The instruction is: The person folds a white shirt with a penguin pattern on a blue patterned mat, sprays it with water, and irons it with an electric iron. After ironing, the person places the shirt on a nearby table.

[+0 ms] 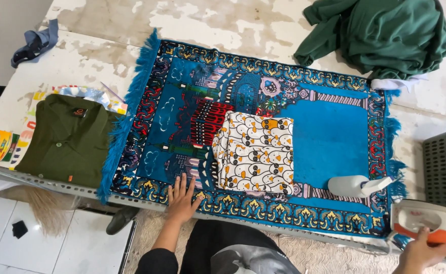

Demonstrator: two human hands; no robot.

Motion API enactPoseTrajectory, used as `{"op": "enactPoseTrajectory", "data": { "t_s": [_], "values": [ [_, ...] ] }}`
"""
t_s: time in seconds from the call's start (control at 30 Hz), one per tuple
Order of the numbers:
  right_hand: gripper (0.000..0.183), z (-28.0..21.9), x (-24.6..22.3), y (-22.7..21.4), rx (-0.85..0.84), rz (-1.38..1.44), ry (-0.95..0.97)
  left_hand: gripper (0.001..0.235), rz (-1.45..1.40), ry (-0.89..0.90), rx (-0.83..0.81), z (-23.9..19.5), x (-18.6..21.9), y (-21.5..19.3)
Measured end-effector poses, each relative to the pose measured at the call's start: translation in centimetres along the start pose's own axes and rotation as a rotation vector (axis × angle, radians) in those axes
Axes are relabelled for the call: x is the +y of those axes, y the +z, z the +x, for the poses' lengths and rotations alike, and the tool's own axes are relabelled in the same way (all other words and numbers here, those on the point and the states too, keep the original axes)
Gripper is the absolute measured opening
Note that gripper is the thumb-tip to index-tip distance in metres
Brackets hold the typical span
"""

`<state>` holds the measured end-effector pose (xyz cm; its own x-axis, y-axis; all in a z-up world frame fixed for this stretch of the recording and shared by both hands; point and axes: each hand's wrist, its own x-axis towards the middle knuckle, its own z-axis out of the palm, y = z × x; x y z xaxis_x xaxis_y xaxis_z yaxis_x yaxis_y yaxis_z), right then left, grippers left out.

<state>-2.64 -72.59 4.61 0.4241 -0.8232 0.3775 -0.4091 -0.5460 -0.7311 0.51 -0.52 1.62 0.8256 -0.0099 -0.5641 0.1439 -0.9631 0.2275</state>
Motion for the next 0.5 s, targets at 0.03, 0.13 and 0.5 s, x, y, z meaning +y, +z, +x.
{"op": "enactPoseTrajectory", "data": {
  "t_s": [0.03, 0.13, 0.5],
  "values": [
    [0.027, -1.8, -1.2, -0.9, 0.006, -0.004, 0.001, 0.08, 0.001, 0.007, -0.003, 0.1, 0.0, -0.1],
    [0.026, -7.6, -5.4, -4.1, 0.049, 0.005, -0.094, 0.079, -0.009, 0.012, -0.008, -0.1, -0.3, 0.4],
    [0.038, -25.0, -23.8, -4.2, -0.914, -0.043, 0.345, 0.08, -0.023, 0.02, -0.139, -0.8, 0.3, -2.5]
  ]
}}
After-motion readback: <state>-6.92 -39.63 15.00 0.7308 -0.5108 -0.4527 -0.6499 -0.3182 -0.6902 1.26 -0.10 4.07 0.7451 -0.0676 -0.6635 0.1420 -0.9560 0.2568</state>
